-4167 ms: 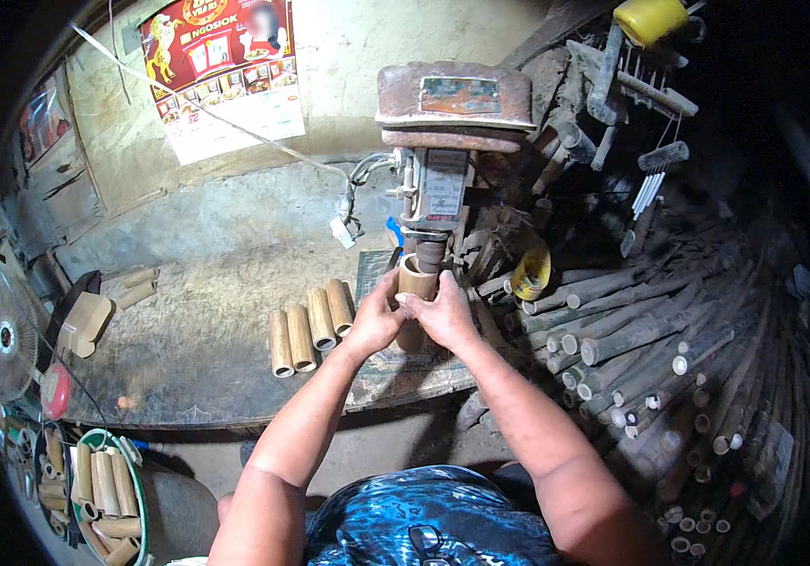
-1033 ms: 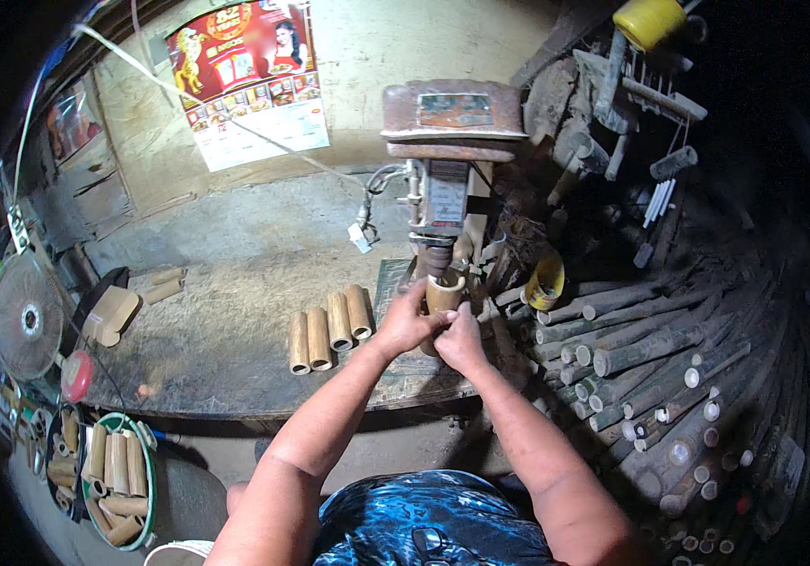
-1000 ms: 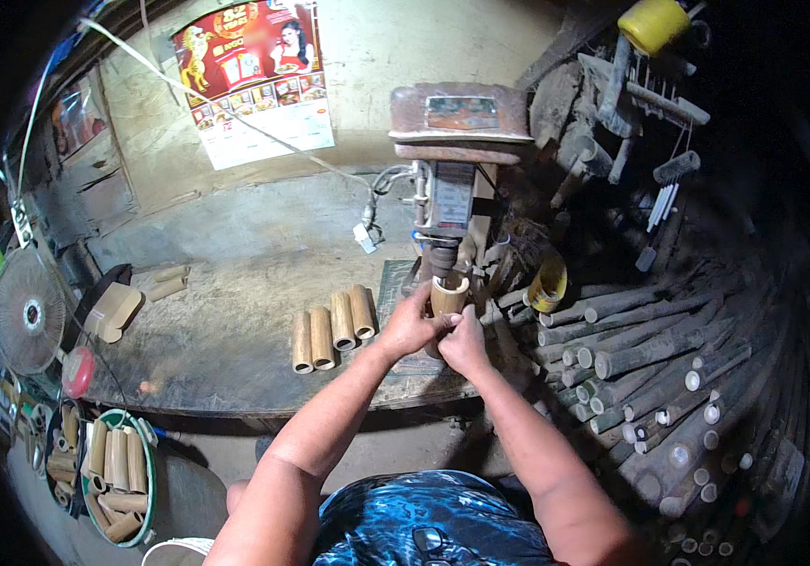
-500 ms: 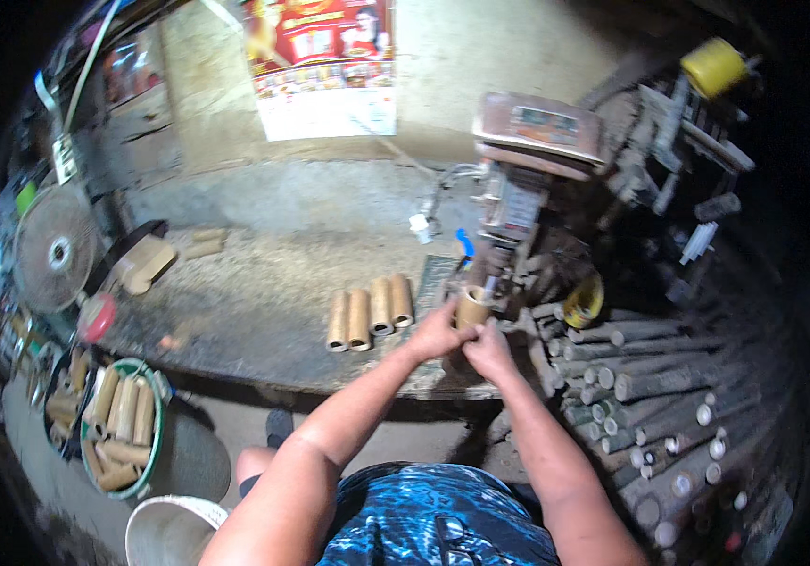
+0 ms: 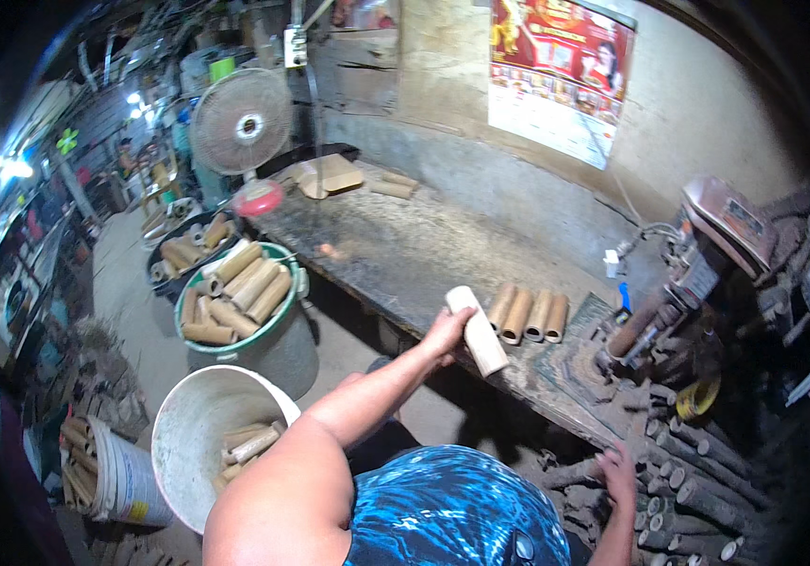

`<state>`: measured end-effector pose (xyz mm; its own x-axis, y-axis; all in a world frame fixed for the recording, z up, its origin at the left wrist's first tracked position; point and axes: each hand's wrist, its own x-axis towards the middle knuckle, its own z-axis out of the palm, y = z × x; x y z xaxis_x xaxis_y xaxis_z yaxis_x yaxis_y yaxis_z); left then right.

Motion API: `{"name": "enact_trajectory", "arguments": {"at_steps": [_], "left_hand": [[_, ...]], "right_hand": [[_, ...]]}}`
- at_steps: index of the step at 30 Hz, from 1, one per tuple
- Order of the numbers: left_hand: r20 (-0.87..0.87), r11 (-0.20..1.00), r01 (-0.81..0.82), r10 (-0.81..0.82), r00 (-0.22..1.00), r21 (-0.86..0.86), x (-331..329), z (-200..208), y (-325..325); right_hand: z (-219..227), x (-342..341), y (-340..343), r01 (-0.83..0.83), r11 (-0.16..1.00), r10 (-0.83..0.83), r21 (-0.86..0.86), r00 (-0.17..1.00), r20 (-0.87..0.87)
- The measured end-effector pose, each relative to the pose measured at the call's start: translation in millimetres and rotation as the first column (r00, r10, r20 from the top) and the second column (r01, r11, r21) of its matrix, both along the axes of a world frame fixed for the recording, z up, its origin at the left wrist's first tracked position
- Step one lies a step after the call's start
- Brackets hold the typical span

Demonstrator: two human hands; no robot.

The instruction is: The person repeatedly positions short cylindrical wooden pieces under a drill press and lowers the spindle to bore or enlarge the central hole. After each cycle, the person removes the piece and places it into a bucket, then picks up the next piece from the table and repeats the process.

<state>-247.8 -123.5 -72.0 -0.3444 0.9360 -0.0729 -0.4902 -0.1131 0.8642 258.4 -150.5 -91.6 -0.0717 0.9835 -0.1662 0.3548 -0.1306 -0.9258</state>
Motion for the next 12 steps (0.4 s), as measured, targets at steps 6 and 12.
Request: {"name": "enact_trajectory", "arguments": {"at_steps": [6,12], "left_hand": [[0.071,0.968,-0.250,0.252,0.965,-0.027,-169.8,27.9,-172.2],[-0.335,0.844,-0.138,-0.051,0.941,-0.518,-267.9,20.7,-414.3]], "right_hand": [[-2.8,102.3,-41.1,0.185,0.979,-0.193,-0.083,0.977,-0.095],[-10.1,198.9,-62.3,0.397,0.916,-0.400,-0.049,0.911,-0.099]]}}
